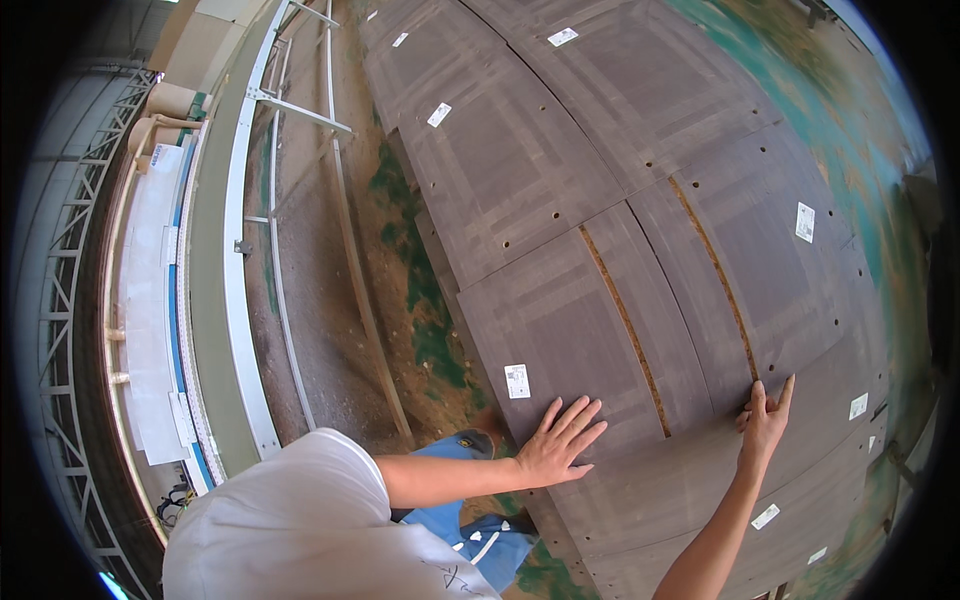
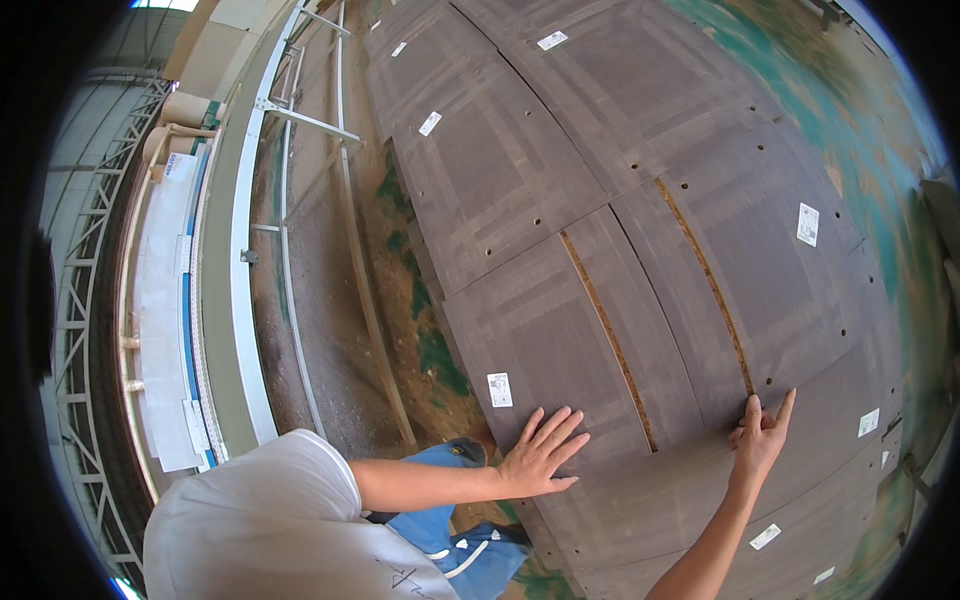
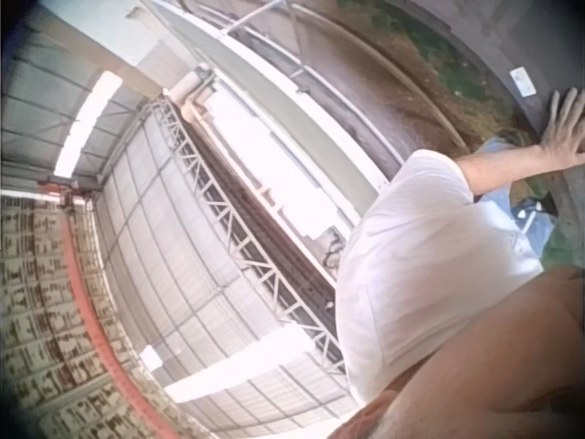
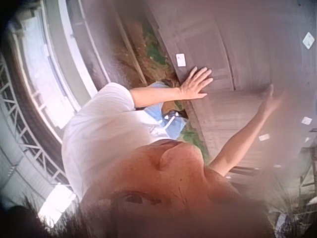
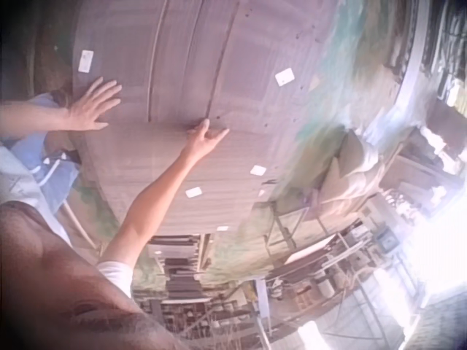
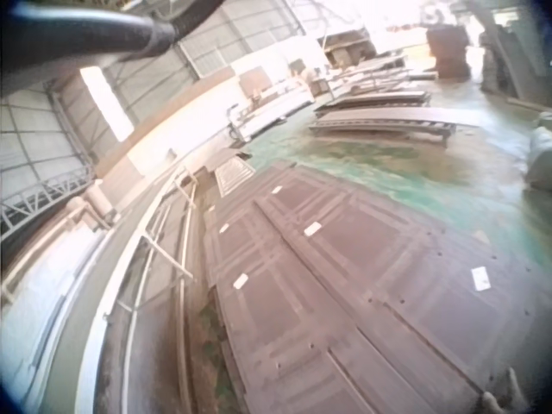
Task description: The person picks up wooden boards from a roller conveyor, organizes them into stacks, and feeds them into an automated edge-banding machine.
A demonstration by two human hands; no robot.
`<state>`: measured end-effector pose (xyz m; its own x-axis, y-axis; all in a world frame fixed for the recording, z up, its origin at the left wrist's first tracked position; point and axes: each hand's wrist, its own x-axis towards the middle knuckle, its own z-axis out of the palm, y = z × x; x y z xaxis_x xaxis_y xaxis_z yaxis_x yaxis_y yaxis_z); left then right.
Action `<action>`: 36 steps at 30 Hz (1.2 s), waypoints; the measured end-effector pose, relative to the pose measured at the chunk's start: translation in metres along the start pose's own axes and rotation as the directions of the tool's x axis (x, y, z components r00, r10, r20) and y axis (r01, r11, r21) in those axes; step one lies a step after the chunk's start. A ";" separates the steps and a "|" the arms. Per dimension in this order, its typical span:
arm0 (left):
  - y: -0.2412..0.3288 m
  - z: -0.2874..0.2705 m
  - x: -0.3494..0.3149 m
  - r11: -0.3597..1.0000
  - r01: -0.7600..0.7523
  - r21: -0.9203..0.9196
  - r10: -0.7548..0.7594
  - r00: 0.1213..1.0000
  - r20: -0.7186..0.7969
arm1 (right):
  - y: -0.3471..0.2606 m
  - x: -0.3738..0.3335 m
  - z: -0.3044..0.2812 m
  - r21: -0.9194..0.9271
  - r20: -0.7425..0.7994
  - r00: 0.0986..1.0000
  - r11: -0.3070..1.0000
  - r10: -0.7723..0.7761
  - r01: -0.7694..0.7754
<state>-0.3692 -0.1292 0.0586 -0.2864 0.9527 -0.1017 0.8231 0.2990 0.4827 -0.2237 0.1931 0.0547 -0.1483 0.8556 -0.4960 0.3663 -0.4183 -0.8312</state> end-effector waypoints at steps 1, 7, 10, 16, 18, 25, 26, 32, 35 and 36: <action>-0.001 0.000 0.002 1.000 0.001 -0.004 0.000 1.000 0.018 | 0.001 0.000 -0.003 0.003 0.018 1.000 1.000 -0.003 0.003; -0.009 -0.007 0.005 0.998 -0.059 0.011 0.058 0.994 0.092 | 0.007 0.002 -0.001 -0.005 0.010 0.999 0.999 -0.040 0.040; -0.011 -0.005 0.005 0.997 -0.079 0.009 0.078 0.993 0.091 | 0.011 0.003 -0.004 -0.004 0.007 0.999 0.999 -0.032 0.032; -0.014 -0.001 0.004 0.995 -0.089 0.035 0.087 0.994 0.059 | 0.002 -0.002 -0.002 0.022 0.015 0.999 0.999 -0.030 0.030; -0.013 0.000 0.004 0.995 -0.091 0.028 0.090 0.995 0.038 | 0.006 0.000 -0.006 0.024 0.023 0.999 0.999 -0.047 0.046; -0.005 -0.002 0.001 0.996 -0.087 0.030 0.088 0.996 -0.030 | 0.011 -0.003 -0.013 0.005 0.085 0.993 0.997 -0.081 0.080; -0.004 -0.002 0.001 0.995 -0.091 0.039 0.092 0.995 -0.037 | 0.011 -0.003 -0.014 0.020 0.093 0.992 0.996 -0.090 0.088; -0.001 0.000 -0.008 0.992 -0.086 0.096 0.092 0.994 -0.061 | 0.018 -0.004 -0.014 0.022 0.170 0.975 0.990 -0.140 0.138; 0.002 0.006 -0.005 0.989 -0.109 0.096 0.117 0.990 -0.082 | 0.016 -0.003 -0.023 -0.009 0.167 0.972 0.985 -0.167 0.171; 0.003 0.007 -0.005 0.989 -0.111 0.099 0.119 0.990 -0.082 | 0.016 -0.001 -0.024 -0.024 0.161 0.973 0.985 -0.168 0.174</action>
<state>-0.3625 -0.1324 0.0544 -0.2253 0.9739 0.0278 0.8945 0.1955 0.4022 -0.1954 0.1928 0.0486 -0.3530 0.8534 -0.3835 0.3571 -0.2560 -0.8983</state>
